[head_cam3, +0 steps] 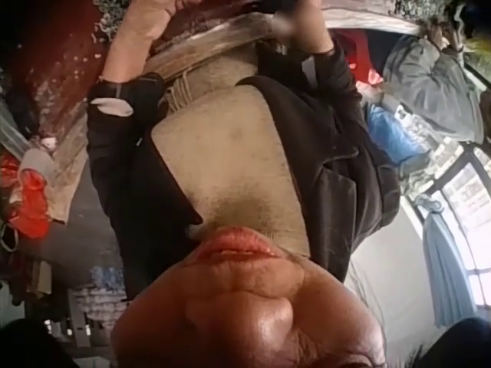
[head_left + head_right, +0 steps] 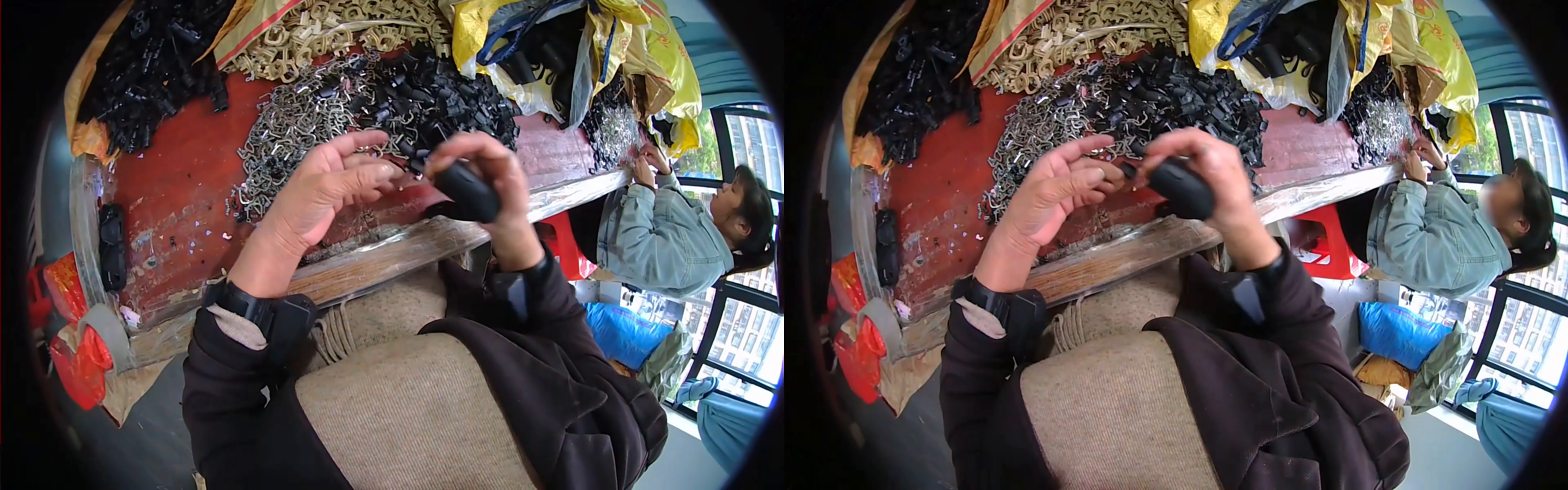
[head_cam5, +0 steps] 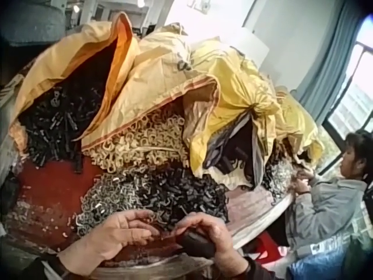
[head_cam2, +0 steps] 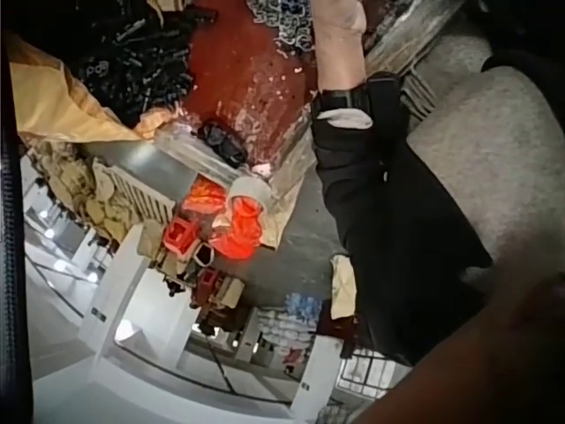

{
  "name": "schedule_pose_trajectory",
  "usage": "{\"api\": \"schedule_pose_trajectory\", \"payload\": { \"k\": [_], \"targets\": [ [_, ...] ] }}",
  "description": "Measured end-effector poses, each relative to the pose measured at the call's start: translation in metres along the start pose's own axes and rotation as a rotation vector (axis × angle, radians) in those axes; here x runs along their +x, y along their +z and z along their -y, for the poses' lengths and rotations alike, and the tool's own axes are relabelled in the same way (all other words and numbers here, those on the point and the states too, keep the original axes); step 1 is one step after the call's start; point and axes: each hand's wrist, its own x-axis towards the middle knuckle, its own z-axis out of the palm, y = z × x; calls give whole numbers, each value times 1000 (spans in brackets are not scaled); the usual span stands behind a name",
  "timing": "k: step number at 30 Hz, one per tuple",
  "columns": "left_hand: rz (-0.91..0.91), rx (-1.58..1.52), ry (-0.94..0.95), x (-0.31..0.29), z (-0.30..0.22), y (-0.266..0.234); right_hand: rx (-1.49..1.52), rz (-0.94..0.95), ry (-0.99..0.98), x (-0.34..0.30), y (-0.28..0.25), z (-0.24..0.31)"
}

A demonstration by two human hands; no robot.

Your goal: The person assembles components by hand, picking up a black plastic housing and a white plastic insert, fitting the insert into the housing, and then pressing a metal clip onto the assembly before placing the finished part into a pile.

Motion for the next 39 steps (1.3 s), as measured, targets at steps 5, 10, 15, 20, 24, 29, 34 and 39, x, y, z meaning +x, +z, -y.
{"api": "schedule_pose_trajectory", "payload": {
  "k": [5,10,15,20,24,29,34,39],
  "targets": [
    [-9,35,127,0,-13,-18,-180,329,135,-55,-85,21],
    [-51,24,279,-2,-31,-33,-544,293,475,-126,-133,-11],
    [-224,130,369,-11,-47,-56,-1073,408,414,-134,-131,-23],
    [-494,265,448,-21,-49,-77,-661,414,222,-61,-63,34],
    [-453,262,430,-14,-42,-70,-1001,100,-56,0,-29,9],
    [-310,385,354,-11,-32,-46,-1416,-8,-271,21,-30,-24],
    [-206,474,300,-16,-21,-23,-1325,57,-342,26,-14,-18],
    [-64,434,64,-15,-12,-12,-1102,305,-303,33,30,-5]
  ]
}}
